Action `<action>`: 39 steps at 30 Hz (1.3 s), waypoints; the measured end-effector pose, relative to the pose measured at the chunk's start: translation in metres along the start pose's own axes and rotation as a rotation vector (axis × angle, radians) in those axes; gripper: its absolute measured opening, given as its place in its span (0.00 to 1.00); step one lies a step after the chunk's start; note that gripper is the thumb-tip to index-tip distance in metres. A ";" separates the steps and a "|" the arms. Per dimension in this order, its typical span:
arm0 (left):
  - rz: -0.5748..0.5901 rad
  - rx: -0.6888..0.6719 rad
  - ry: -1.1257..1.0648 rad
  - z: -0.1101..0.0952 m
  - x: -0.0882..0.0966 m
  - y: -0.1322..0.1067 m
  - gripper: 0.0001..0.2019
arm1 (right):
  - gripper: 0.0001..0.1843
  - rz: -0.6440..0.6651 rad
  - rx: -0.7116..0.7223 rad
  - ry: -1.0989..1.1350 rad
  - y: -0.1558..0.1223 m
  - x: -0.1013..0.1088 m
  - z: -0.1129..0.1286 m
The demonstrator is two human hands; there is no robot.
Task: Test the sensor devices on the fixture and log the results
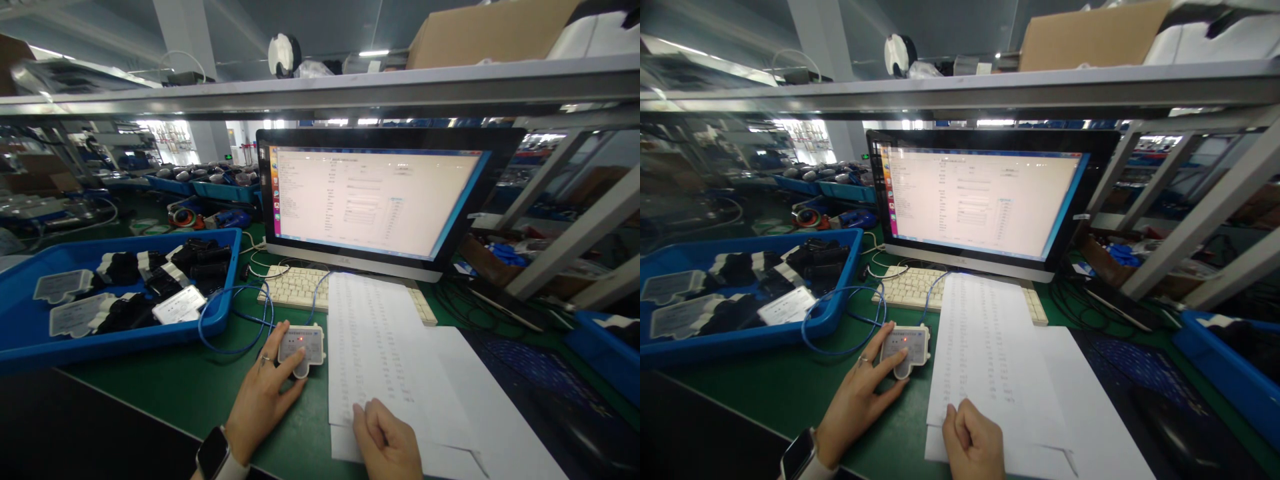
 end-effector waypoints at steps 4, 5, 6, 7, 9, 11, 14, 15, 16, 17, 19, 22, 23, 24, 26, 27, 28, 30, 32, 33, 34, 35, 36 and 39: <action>0.007 -0.002 0.009 0.000 0.000 -0.001 0.17 | 0.24 0.005 0.008 0.011 0.000 -0.001 -0.001; 0.011 0.003 0.010 0.000 0.000 -0.001 0.16 | 0.24 0.007 0.007 0.011 -0.001 -0.001 -0.002; 0.014 0.007 0.011 0.000 0.000 -0.001 0.16 | 0.24 0.009 0.006 0.010 -0.001 -0.001 -0.002; 0.015 0.006 0.010 0.000 0.000 -0.001 0.16 | 0.24 0.010 0.003 0.008 -0.001 -0.001 -0.002; 0.015 0.001 0.009 0.000 0.000 -0.001 0.15 | 0.23 0.012 0.000 0.002 0.000 -0.001 -0.001; 0.014 -0.002 0.008 0.000 0.000 -0.001 0.15 | 0.23 0.013 0.002 -0.006 0.000 0.000 0.001; 0.017 0.011 0.009 0.000 -0.001 -0.001 0.16 | 0.22 0.016 0.005 -0.014 0.000 0.001 0.002; 0.018 0.014 0.008 0.001 -0.001 -0.001 0.16 | 0.22 0.018 0.004 -0.016 0.000 0.001 0.003; 0.017 0.017 0.007 0.001 -0.001 -0.001 0.16 | 0.22 0.021 0.004 -0.016 0.000 0.000 0.003; 0.015 0.018 0.006 0.001 -0.001 -0.001 0.16 | 0.22 0.022 0.003 -0.016 0.000 0.000 0.002; 0.014 0.016 0.003 0.002 -0.001 -0.002 0.16 | 0.22 0.023 -0.001 -0.018 -0.001 -0.001 0.001; 0.024 0.019 0.007 0.002 -0.002 -0.003 0.15 | 0.22 0.032 -0.009 -0.026 -0.001 -0.001 0.000; 0.027 0.018 0.007 0.002 -0.002 -0.002 0.15 | 0.22 0.036 -0.011 -0.029 -0.001 -0.001 0.000; 0.029 0.016 0.009 0.002 -0.002 -0.002 0.16 | 0.22 0.040 -0.012 -0.030 -0.001 -0.001 0.000; 0.032 0.011 0.013 0.002 -0.002 -0.001 0.16 | 0.22 0.044 -0.015 -0.032 -0.001 0.000 0.001; 0.035 0.010 0.015 0.002 -0.002 -0.001 0.16 | 0.22 0.044 -0.018 -0.031 -0.001 0.000 0.001; 0.039 0.012 0.016 0.002 -0.002 -0.001 0.16 | 0.22 0.045 -0.019 -0.028 -0.001 0.000 0.002; 0.044 0.016 0.018 0.002 -0.002 -0.002 0.16 | 0.22 0.044 -0.018 -0.021 0.000 0.000 0.003; 0.045 0.015 0.015 0.003 -0.002 -0.002 0.16 | 0.22 0.038 -0.014 -0.014 0.000 0.001 0.004; 0.044 0.015 0.014 0.003 -0.002 -0.003 0.16 | 0.22 0.036 -0.013 -0.012 0.001 0.001 0.004; 0.043 0.016 0.011 0.003 -0.002 -0.003 0.16 | 0.22 0.034 -0.015 -0.011 0.001 0.001 0.004; 0.045 0.017 0.008 0.003 -0.002 -0.003 0.16 | 0.22 0.033 -0.018 -0.010 0.001 0.001 0.004; 0.044 0.020 0.006 0.003 -0.002 -0.003 0.16 | 0.22 0.033 -0.021 -0.010 0.001 0.000 0.004; 0.047 0.026 0.003 0.003 -0.003 -0.003 0.16 | 0.22 0.030 -0.021 -0.013 0.000 0.000 0.003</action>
Point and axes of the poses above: each hand's wrist, its own y-axis towards the middle knuckle, its own x-axis out of the back of the hand, z = x × y, the point moved 2 cm from there along y, towards the middle knuckle, and after that the axes turned 10 degrees about -y, right-handed, at the moved point
